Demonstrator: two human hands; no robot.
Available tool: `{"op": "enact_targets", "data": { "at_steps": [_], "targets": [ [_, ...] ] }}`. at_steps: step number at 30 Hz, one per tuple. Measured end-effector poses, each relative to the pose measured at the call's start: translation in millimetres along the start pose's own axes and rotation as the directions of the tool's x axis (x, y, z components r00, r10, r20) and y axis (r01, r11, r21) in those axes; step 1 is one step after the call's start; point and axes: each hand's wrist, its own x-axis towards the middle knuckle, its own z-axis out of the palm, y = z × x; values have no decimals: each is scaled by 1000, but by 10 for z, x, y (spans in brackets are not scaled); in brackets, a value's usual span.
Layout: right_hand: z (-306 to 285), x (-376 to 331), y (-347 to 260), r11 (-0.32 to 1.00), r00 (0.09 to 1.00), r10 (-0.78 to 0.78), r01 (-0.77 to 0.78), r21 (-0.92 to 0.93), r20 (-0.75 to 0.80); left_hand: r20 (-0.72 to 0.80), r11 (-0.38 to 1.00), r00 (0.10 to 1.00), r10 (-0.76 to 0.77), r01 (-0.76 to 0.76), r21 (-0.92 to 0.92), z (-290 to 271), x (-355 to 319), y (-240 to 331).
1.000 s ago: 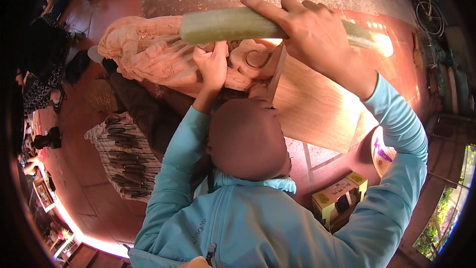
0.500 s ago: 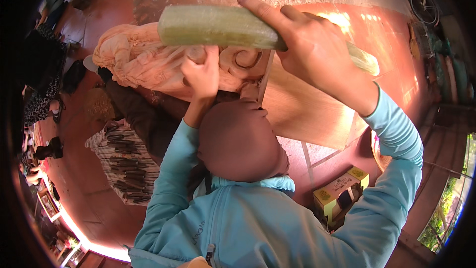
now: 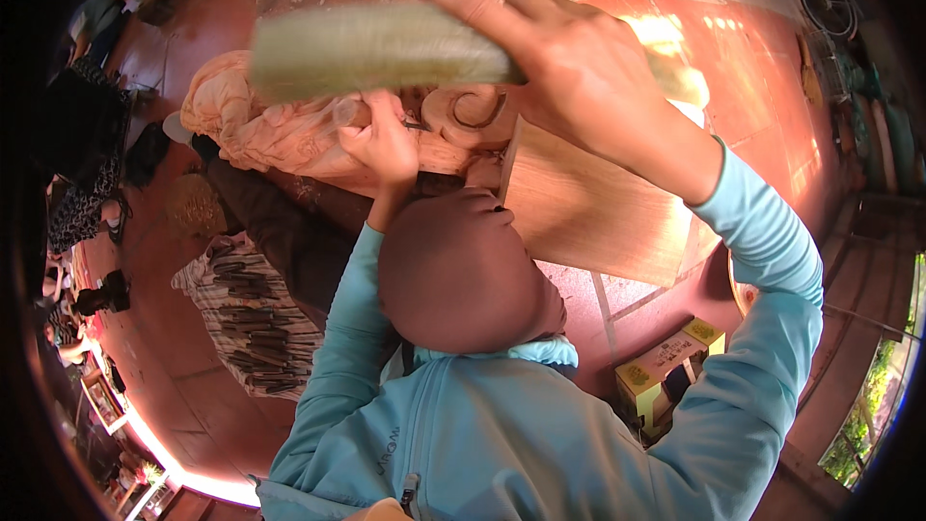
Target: The person carves a wooden statue using a chisel and a mallet. They hold the chisel against the wood and strike it repeatedly with the mallet to shape the figure.
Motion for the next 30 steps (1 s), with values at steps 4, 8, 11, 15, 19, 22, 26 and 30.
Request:
{"op": "enact_targets", "data": {
  "at_steps": [4, 8, 11, 15, 19, 22, 26, 30],
  "targets": [
    [145, 26, 107, 951, 984, -171, 150, -270, -57, 59, 995, 997, -48, 42, 95, -57, -41, -193],
    [106, 19, 24, 952, 988, -146, 129, -277, -43, 28, 996, 1000, 1, -3, 86, -65, -13, -217],
    [39, -37, -25, 926, 992, -121, 125, -356, 32, -13, 997, 997, -70, 70, 10, -136, 57, -90],
    [-79, -190, -42, 983, 998, 25, -15, -186, 54, -162, 970, 963, -215, 192, -148, -341, 210, 564],
    [13, -546, 53, 931, 952, 289, -303, 204, 98, 166, 952, 938, -304, 294, 82, -444, 121, 952],
    [163, -869, 117, 905, 943, 325, -331, 267, 65, 457, 849, 841, -289, 5, 528, -613, 56, 1121],
    [104, -1239, 12, 430, 569, 673, -820, 377, 472, 596, 632, 650, -471, -222, 743, -897, -121, 1019],
    [160, -1556, 47, 140, 485, 693, -816, 560, 533, 616, 439, 537, -576, -433, 788, -1146, -272, 895]
  ]
}}
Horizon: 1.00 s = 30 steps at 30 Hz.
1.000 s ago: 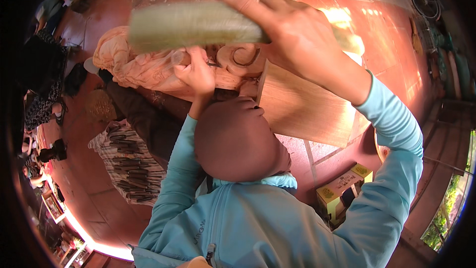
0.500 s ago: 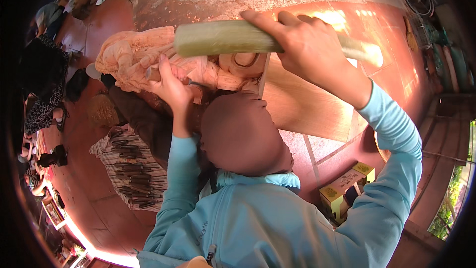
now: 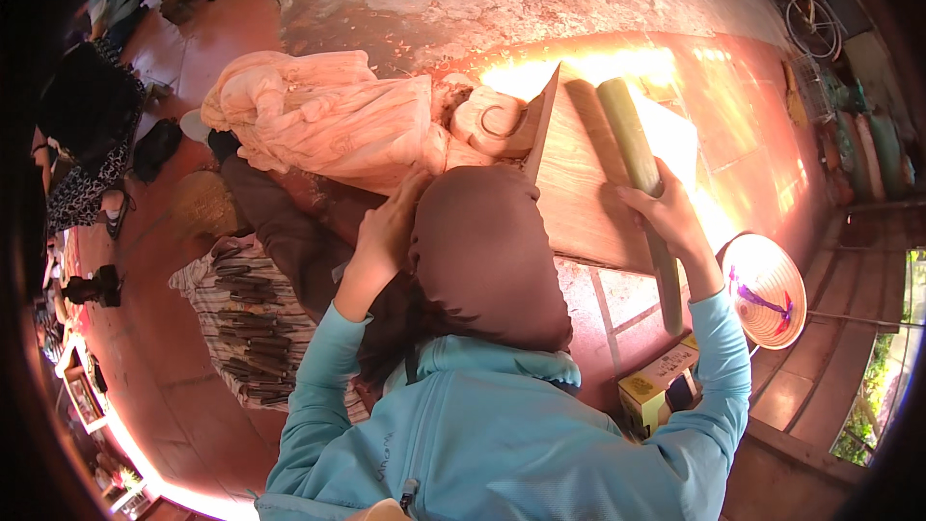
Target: The person carves a wooden statue using a chisel and a mallet. They hold the chisel against the wood and strike it repeatedly with the mallet to shape the figure.
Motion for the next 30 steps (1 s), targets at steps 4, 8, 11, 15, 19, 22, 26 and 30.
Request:
{"op": "enact_targets", "data": {
  "at_steps": [4, 8, 11, 15, 19, 22, 26, 30],
  "targets": [
    [-47, -25, 62, 976, 999, 41, -36, 213, -21, 107, 992, 988, -115, 109, 58, 97, -197, -52],
    [-76, -6, 136, 952, 999, 36, -36, 304, 4, 110, 966, 960, -256, 252, 51, -159, -561, 3],
    [-85, -48, 158, 945, 1000, -10, 6, 328, 9, -9, 953, 958, -288, 286, -96, -393, -947, -174],
    [-159, -84, 260, 941, 999, -34, 30, 338, 6, 84, 854, 980, -182, 200, -480, -1317, -1827, 4],
    [-71, -83, 254, 920, 996, -83, 60, 388, 41, -390, 219, 499, 774, -788, -575, -1909, -2831, 603],
    [-202, -102, 312, 930, 997, -82, 74, 361, 7, -152, -106, -30, 988, -848, -519, -2092, -2994, 942],
    [-134, -102, 287, 930, 997, -79, 66, 362, 21, -11, -29, -27, 1000, -890, -456, -2101, -3185, 1239],
    [-114, -80, 370, 931, 987, -158, 136, 339, 38, 56, 54, 35, 998, -917, -396, -2161, -3317, 1396]
  ]
}}
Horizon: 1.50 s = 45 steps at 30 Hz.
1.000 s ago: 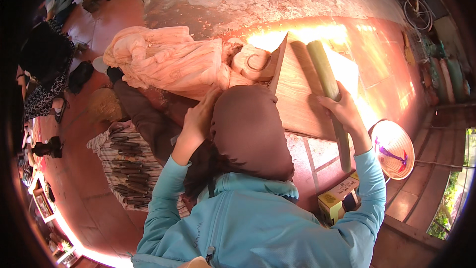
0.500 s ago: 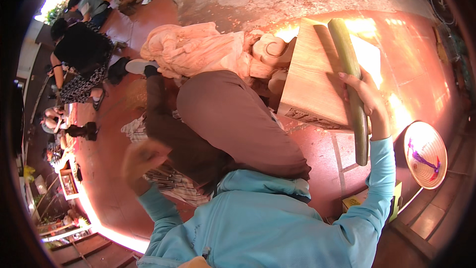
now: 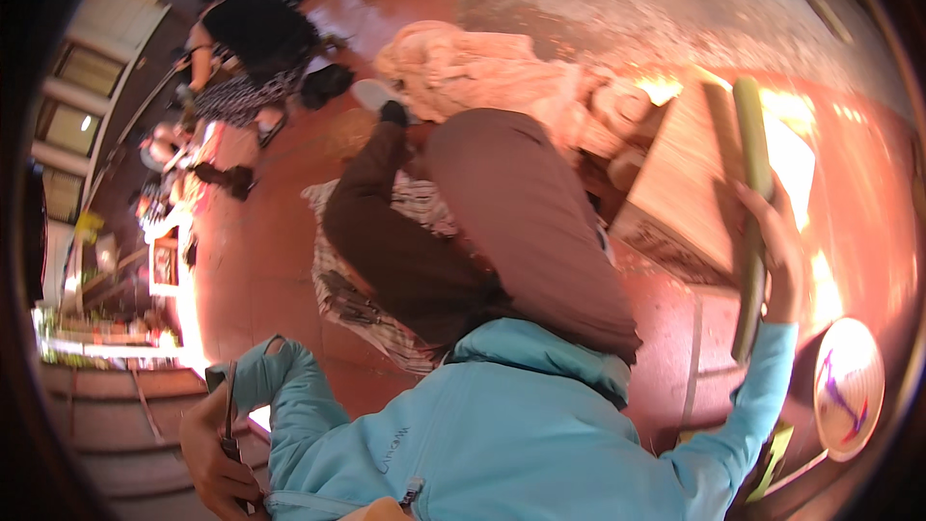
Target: The person carves a wooden statue using a chisel and a mallet. They hold the chisel against the wood and strike it repeatedly with the mallet to shape the figure.
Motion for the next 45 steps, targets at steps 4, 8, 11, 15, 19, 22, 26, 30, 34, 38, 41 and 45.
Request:
{"op": "enact_targets", "data": {
  "at_steps": [4, 8, 11, 15, 19, 22, 26, 30, 34, 38, 41, 45],
  "targets": [
    [-26, -5, 82, 1000, 999, 2, -2, -18, -45, 28, 996, 997, -78, 76, 52, -63, 173, 214],
    [-79, 59, 225, 1000, 1000, -7, 7, -6, -6, 38, 988, 991, -126, 122, 92, -80, 415, 477],
    [-125, 92, 291, 1000, 1000, 3, -3, -11, 10, 49, 988, 991, -125, 120, 100, -83, 559, 522],
    [-196, 102, 293, 1000, 1000, -5, 4, 16, 9, -1, 997, 999, -51, 51, 50, -97, 532, 379],
    [-53, 6, 188, 1000, 1000, -4, 4, 19, 4, -265, 995, 964, 18, -44, -93, -431, 322, 66],
    [16, 85, 335, 999, 999, 28, -30, 36, 32, -444, 998, 895, -47, 27, -52, -621, 143, -73],
    [-6, 21, 140, 1000, 999, -9, 9, 5, -31, -606, 991, 787, -114, 47, -126, -721, -577, -684],
    [54, 43, 33, 999, 997, 37, -36, 20, -61, -760, 856, 450, -469, 444, -265, -749, -533, -1317],
    [136, 66, -113, 997, 992, 77, -77, -2, -99, -665, 756, 384, -641, 464, -461, -964, -720, -1891],
    [167, 101, -131, 987, 976, 150, -156, -29, -155, -547, 620, 319, -774, 557, -553, -1150, -692, -2301],
    [287, 84, -257, 979, 969, 170, -187, -80, -180, -442, 563, 348, -827, 527, -637, -1205, -750, -2643],
    [235, 198, -225, 975, 974, 168, -187, -121, -149, -427, 548, 343, -837, 519, -656, -1220, -739, -2932]
  ]
}}
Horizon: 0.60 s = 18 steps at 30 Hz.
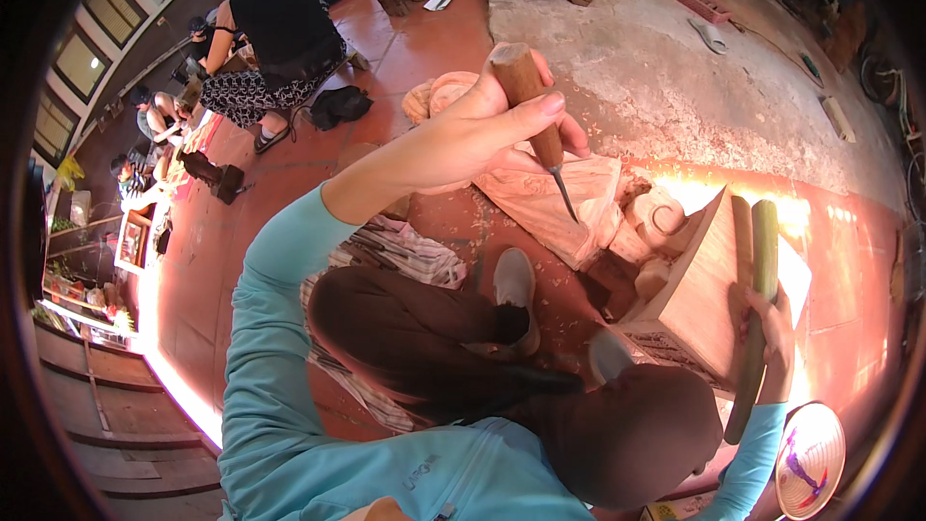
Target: The person carves a wooden statue using a chisel and a mallet. They hold the chisel against the wood and strike it repeatedly with the mallet to shape the figure.
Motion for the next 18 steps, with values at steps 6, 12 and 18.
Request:
{"op": "enact_targets", "data": {
  "at_steps": [6, 12, 18],
  "targets": [
    [32, 64, -50, 998, 998, 64, -64, -22, 13, -87, 994, 995, -51, 59, 88, 9, 451, -271],
    [59, 229, -252, 999, 969, 19, -6, -54, 247, -54, 972, 984, -170, 176, 158, 45, 1222, -646],
    [66, 323, -427, 978, 960, 92, -37, -207, 264, 125, 953, 955, -269, 283, -111, 112, 1963, -1246]
  ]
}}
